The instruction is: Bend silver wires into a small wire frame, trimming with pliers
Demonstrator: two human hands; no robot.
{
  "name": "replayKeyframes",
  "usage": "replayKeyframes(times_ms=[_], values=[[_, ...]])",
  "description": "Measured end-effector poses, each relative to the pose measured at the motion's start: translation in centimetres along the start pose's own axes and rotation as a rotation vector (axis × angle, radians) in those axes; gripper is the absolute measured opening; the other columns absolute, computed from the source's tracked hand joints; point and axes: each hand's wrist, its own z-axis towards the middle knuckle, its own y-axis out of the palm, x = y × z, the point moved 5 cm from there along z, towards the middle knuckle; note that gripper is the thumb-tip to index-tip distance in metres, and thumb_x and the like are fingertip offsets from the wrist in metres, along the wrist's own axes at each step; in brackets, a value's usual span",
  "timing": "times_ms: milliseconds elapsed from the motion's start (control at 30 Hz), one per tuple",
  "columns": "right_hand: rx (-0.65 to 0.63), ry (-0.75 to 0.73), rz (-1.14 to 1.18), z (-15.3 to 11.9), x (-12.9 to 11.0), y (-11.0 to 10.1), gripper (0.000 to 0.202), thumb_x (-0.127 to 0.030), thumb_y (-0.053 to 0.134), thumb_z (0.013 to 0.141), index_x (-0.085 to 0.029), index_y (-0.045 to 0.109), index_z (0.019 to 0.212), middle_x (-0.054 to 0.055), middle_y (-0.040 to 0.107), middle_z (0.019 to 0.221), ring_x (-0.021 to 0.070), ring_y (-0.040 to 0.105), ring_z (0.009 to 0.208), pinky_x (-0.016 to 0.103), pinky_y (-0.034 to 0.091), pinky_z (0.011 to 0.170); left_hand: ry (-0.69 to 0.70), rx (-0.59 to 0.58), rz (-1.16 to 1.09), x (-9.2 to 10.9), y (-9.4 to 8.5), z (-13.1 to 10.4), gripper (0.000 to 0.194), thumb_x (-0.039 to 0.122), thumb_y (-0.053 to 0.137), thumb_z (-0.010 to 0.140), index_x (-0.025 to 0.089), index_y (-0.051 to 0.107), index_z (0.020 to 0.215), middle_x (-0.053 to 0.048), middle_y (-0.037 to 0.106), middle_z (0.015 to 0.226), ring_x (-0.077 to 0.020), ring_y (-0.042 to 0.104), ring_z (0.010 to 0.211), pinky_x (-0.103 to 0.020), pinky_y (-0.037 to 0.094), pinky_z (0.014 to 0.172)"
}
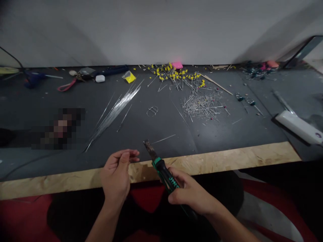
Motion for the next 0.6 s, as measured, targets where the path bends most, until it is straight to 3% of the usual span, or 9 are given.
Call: replayKeyframes(times_ms=[233, 467, 600], values=[[0.05, -0.002, -0.183, 0.4, 0.3, 1.0, 0.022, -0.017, 0.056, 0.062, -0.017, 0.056, 0.085, 0.001, 0.053, 0.083, 0.0141, 0.046, 0.073, 0.027, 0.036, 0.066, -0.021, -0.011, 0.017, -0.8, 0.1, -0.9, 0.015, 0.032, 0.063, 0.08, 0.018, 0.065, 0.084, -0.001, 0.07, 0.08, -0.0085, 0.064, 0.069, -0.02, 0.053, 0.067], [0.075, -0.023, -0.21, 0.6, 0.3, 1.6, 0.024, -0.01, 0.052, 0.061, -0.016, 0.057, 0.084, 0.0, 0.051, 0.081, 0.0119, 0.046, 0.072, 0.025, 0.036, 0.065, -0.01, -0.069, -0.051, -1.2, 0.5, -1.3, 0.013, 0.026, 0.067, 0.077, 0.019, 0.065, 0.087, 0.0, 0.068, 0.083, -0.0093, 0.064, 0.074, -0.02, 0.052, 0.07], [0.085, -0.05, -0.213, 0.6, 0.4, 1.9, 0.027, -0.007, 0.052, 0.062, -0.018, 0.057, 0.086, -0.001, 0.05, 0.081, 0.012, 0.046, 0.073, 0.025, 0.037, 0.067, -0.015, -0.046, -0.009, -1.7, 1.0, -1.4, 0.016, 0.027, 0.069, 0.075, 0.019, 0.066, 0.089, 0.0, 0.067, 0.085, -0.0091, 0.063, 0.074, -0.021, 0.051, 0.072]])
